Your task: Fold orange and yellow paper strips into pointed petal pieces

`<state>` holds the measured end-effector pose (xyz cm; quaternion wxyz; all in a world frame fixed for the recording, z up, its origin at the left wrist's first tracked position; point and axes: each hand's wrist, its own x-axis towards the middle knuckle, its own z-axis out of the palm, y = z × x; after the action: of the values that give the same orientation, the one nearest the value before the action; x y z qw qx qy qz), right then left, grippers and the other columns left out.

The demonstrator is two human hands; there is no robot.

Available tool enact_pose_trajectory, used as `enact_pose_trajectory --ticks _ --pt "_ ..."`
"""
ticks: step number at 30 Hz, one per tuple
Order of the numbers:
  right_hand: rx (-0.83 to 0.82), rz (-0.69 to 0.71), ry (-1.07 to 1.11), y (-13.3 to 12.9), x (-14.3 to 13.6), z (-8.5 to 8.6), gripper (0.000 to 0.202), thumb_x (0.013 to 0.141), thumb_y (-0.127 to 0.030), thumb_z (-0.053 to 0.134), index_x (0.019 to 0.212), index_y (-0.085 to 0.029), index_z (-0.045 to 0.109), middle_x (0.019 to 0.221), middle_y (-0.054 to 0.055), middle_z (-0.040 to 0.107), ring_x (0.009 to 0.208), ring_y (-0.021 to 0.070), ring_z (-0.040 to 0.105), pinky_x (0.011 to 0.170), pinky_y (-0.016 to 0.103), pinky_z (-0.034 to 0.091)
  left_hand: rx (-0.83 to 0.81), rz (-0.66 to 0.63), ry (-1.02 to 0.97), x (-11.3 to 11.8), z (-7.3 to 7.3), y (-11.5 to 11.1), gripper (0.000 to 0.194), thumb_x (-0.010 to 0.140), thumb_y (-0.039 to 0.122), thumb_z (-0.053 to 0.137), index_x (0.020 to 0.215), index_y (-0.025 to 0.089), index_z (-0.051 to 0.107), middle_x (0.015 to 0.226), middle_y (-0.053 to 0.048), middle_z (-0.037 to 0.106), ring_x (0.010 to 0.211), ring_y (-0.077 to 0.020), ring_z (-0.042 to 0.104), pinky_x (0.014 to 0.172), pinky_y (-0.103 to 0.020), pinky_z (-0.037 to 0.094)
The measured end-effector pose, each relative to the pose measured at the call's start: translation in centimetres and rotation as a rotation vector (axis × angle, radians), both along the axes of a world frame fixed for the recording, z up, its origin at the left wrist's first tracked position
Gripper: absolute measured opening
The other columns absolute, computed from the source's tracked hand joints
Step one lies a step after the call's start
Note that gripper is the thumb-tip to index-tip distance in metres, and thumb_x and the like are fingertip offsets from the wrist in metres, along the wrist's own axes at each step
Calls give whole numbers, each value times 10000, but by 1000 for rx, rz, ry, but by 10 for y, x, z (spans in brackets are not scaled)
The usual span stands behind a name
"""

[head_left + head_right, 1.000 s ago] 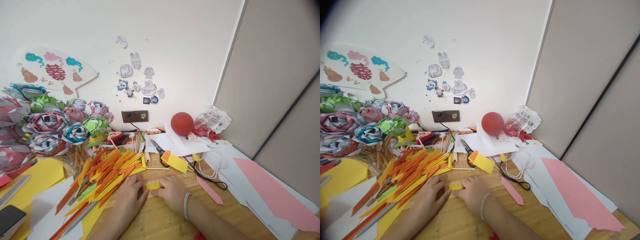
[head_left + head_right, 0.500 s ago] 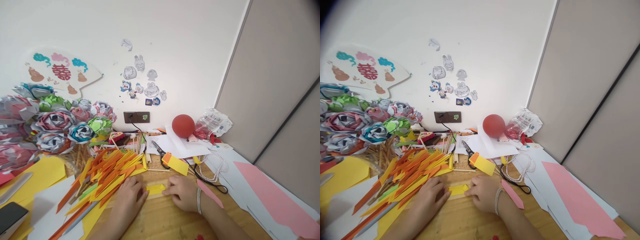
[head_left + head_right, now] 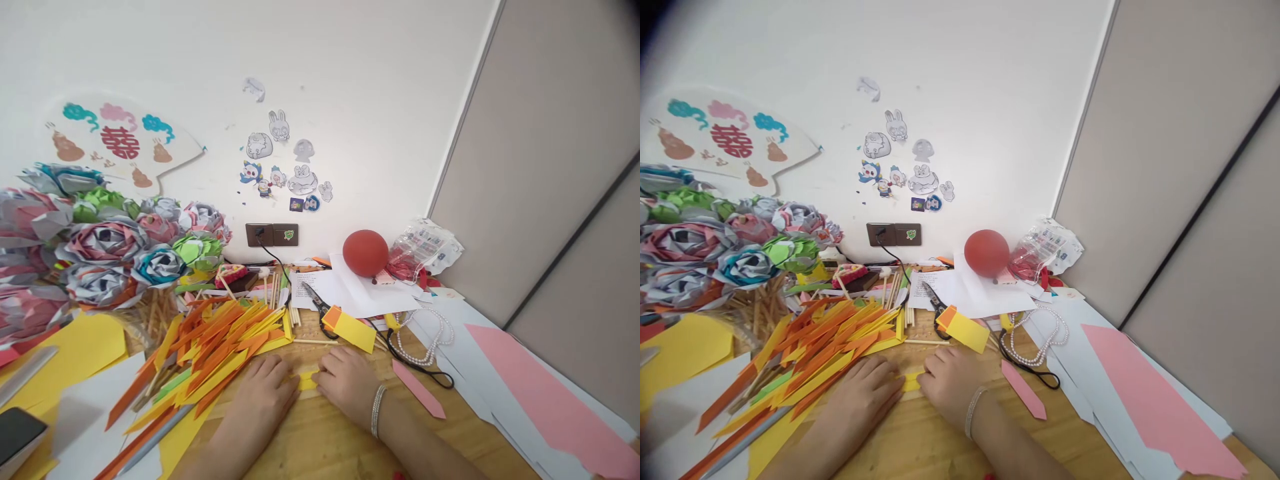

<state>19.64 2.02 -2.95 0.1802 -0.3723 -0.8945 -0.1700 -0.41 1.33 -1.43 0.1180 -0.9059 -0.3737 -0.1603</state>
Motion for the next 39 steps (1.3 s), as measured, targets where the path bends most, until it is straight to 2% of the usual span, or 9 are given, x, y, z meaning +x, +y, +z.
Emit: enact_pose_trajectory --ticks 3,8,13,16,20,27,32,35,39 --pt "49 31 -17 0 -3 -1 148 843 -163 576 696 -163 584 722 10 560 712 160 456 619 296 310 61 -34 65 1 -1 1 103 838 134 571 754 182 607 785 -2 617 773 -201 536 713 -348 413" --pt "-22 74 33 -3 -4 4 171 800 -314 664 739 -166 604 795 8 584 787 175 479 740 318 349 156 -61 125 5 -6 1 73 801 161 637 732 175 618 768 -1 632 755 -205 529 696 -341 382" --pt "14 30 25 -1 -6 3 71 824 -202 607 766 -161 607 740 16 583 727 178 479 671 305 357 191 -92 191 7 -12 1 84 790 112 635 725 165 624 766 -10 633 727 -192 522 681 -322 372" --pt "40 60 8 -1 -7 2 131 856 -143 525 750 -155 601 716 26 580 706 177 470 692 317 360 196 -100 198 5 -12 1 117 804 90 589 716 163 615 749 -13 625 703 -193 526 666 -319 384" --pt "-59 26 94 -4 -10 2 134 847 -134 539 727 -159 593 749 28 587 746 175 473 733 317 360 93 -41 97 3 -8 1 181 844 92 493 719 173 596 748 -17 616 698 -190 540 660 -309 414" --pt "-422 -252 458 -7 -13 4 98 773 -178 662 693 -175 605 791 -3 599 812 157 511 707 265 348 -155 196 -38 0 -5 6 206 876 218 468 750 174 625 795 -49 629 789 -223 575 733 -355 451" --pt "-486 -391 518 -3 -12 6 133 735 -248 713 695 -182 604 783 -11 608 798 167 522 721 286 328 -209 316 -18 1 -3 8 200 869 275 486 759 175 620 818 -64 636 838 -258 578 762 -397 443" --pt "-507 -367 501 -2 -13 6 108 747 -233 706 791 -195 615 850 -4 612 859 179 523 756 295 326 -214 295 -37 1 -2 7 168 851 289 517 758 185 611 836 -58 632 843 -245 577 763 -372 442" --pt "-528 -319 431 -4 -15 5 94 778 -217 686 770 -187 597 886 7 603 890 182 515 772 292 339 -283 211 -83 1 -4 3 114 814 279 562 742 198 598 819 -32 623 808 -215 575 738 -329 448"
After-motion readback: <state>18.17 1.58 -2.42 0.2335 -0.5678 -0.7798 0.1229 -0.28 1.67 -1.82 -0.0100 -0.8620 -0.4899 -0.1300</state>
